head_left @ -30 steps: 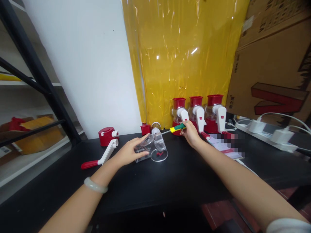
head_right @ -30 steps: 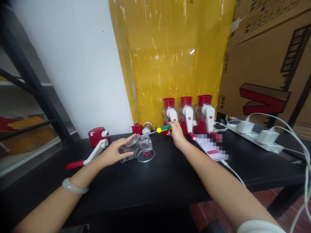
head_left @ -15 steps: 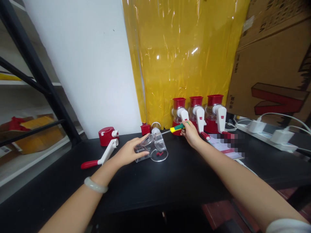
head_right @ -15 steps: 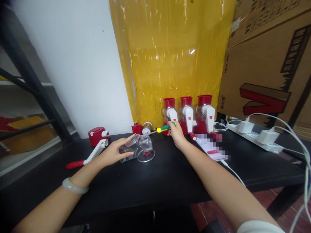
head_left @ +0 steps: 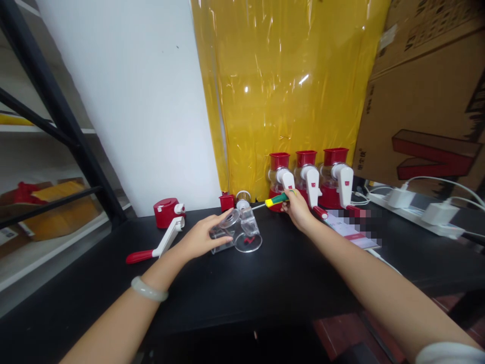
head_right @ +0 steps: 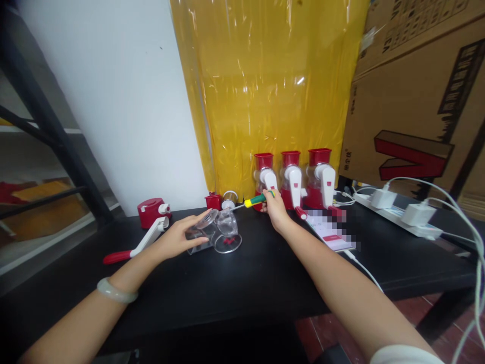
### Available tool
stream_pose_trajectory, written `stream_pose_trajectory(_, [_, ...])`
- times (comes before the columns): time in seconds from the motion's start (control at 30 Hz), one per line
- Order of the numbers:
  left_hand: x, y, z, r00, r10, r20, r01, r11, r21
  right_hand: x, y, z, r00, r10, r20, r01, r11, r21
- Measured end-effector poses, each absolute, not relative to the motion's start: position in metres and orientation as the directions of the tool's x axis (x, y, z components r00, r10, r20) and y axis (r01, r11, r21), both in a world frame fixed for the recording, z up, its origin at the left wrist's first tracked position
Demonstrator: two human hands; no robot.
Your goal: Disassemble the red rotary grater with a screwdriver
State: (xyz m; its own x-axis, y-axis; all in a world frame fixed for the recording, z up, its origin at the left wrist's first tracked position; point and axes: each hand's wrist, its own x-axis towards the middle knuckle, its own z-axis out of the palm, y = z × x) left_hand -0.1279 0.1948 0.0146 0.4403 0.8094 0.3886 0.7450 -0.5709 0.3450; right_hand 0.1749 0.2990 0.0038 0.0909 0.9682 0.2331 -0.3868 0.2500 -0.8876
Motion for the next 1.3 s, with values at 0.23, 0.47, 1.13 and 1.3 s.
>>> stream_pose_trajectory(0.23, [-0.1279, 0.1949, 0.0146, 0.438, 0.814, 0.382, 0.747, -0.566, 0.350, 0.1752, 0.3014, 0.0018, 0.102, 0.964, 0.245, -0.373, 0.265, -0.889])
stream_pose_trajectory(0.47, [-0.1277, 0.1949, 0.0153, 0.446, 0.806, 0.389, 0.743, -0.575, 0.342, 0.1764, 0.3029, 0.0004, 0.109, 0.958, 0.264, -0.343, 0.285, -0.895])
stream_pose_trajectory(1.13, [-0.1299, 0.1965, 0.0131, 0.456, 0.800, 0.391, 0.739, -0.585, 0.334, 0.1740, 0.2983, 0.0047, 0.076, 0.959, 0.272, -0.420, 0.278, -0.864])
stream_pose_trajectory(1.3, [-0.1291, 0.1957, 0.0138, 0.449, 0.806, 0.386, 0.741, -0.577, 0.342, 0.1759, 0.2996, 0.0027, 0.085, 0.951, 0.297, -0.333, 0.308, -0.891])
